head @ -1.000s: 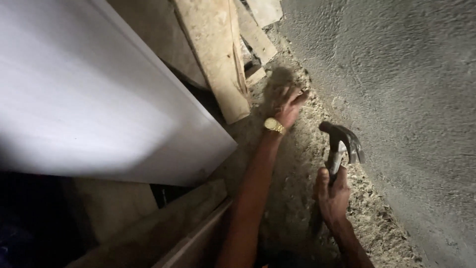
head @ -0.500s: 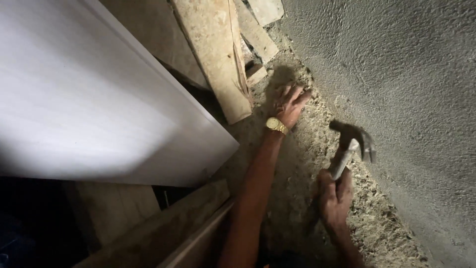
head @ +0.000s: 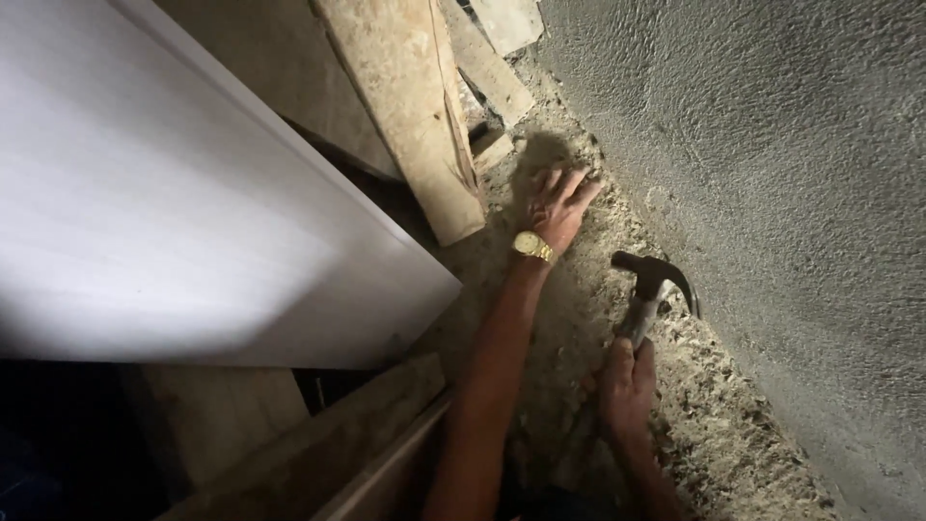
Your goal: The person uses a hammer to repeatedly strike a concrete wall near the floor, chipping away at the surface. They hold a small object against the wall with one hand while hammering with the other, working along a narrow strip of the wall.
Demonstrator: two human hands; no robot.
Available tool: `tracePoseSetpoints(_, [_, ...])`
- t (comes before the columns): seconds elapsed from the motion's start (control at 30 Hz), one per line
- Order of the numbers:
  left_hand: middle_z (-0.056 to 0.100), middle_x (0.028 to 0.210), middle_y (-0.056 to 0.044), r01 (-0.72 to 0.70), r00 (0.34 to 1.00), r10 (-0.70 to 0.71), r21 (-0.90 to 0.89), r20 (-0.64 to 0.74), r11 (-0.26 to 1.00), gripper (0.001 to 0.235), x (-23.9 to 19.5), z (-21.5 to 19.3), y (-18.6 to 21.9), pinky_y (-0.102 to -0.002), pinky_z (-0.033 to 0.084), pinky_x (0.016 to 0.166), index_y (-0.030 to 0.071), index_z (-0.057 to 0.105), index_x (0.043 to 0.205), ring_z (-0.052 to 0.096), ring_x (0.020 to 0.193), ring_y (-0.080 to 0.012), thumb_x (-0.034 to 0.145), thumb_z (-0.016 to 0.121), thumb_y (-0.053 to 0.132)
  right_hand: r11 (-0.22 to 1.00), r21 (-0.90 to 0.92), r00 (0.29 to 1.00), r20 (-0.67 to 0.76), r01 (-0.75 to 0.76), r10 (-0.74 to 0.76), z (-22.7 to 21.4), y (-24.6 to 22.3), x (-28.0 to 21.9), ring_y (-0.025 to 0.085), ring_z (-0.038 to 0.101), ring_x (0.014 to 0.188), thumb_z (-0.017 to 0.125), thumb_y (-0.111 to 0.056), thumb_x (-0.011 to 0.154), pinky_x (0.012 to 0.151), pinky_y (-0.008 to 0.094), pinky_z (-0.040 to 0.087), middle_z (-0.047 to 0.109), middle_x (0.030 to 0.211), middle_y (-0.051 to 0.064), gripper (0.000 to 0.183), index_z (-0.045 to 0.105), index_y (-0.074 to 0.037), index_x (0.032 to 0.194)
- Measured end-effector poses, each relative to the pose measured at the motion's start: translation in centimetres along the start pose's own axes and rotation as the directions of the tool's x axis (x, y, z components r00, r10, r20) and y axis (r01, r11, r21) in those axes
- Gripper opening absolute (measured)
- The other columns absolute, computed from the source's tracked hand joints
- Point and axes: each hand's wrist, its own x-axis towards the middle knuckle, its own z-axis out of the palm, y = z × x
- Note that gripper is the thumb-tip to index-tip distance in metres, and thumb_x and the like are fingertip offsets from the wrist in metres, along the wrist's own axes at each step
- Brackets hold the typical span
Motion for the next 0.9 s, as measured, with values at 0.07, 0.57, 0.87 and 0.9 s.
tracePoseSetpoints(0.07, [0.065,0.125,0.004,0.015,1.0,-0.015,-0.028,0.002,0.999,0.041,-0.1,0.2,0.0,-0.048,0.047,0.094,0.03,0.074,0.108,0.058,0.113,-0.0292,0.078,0.082,0.004,0.989,0.142,0.999,0.019,0.032,-0.035,-0.1,0.6,0.4,0.022,0.054,0.064,0.039,-0.038,0.107,0.051,0.038,0.052,0.051,0.081,0.009,0.031,0.047,-0.008,0.108])
tracePoseSetpoints(0.57, [0.077,0.107,-0.015,0.426,0.824,-0.526,-0.382,-0.211,0.82,0.029,-3.1,3.2,-2.8,-0.045,0.061,0.08,0.011,0.07,0.122,0.076,0.092,-0.0338,0.095,0.065,0.004,0.995,-0.094,0.997,0.07,0.037,-0.031,-0.2,-0.9,1.5,0.023,0.059,0.062,0.033,-0.045,0.103,0.05,0.041,0.053,0.056,0.079,0.008,0.041,0.046,-0.012,0.125])
tracePoseSetpoints(0.87, [0.077,0.107,-0.01,0.429,0.794,-0.479,-0.214,-0.374,0.878,0.032,-4.1,7.7,-4.1,-0.046,0.057,0.091,0.018,0.076,0.115,0.073,0.103,-0.0311,0.084,0.075,0.011,0.784,-0.583,0.976,0.162,0.211,-0.142,0.4,0.8,3.9,0.052,0.07,0.1,0.042,-0.06,0.102,0.082,0.061,0.06,0.07,0.103,0.03,0.049,0.038,-0.025,0.136])
tracePoseSetpoints(0.9, [0.077,0.107,-0.01,0.425,0.798,-0.477,-0.218,-0.369,0.879,0.032,-2.8,5.1,-3.4,-0.046,0.057,0.091,0.018,0.076,0.115,0.073,0.103,-0.0311,0.084,0.075,0.011,0.788,-0.581,0.978,0.156,0.204,-0.139,1.1,-0.5,3.8,0.052,0.07,0.1,0.042,-0.06,0.102,0.082,0.061,0.06,0.07,0.103,0.03,0.049,0.038,-0.025,0.136])
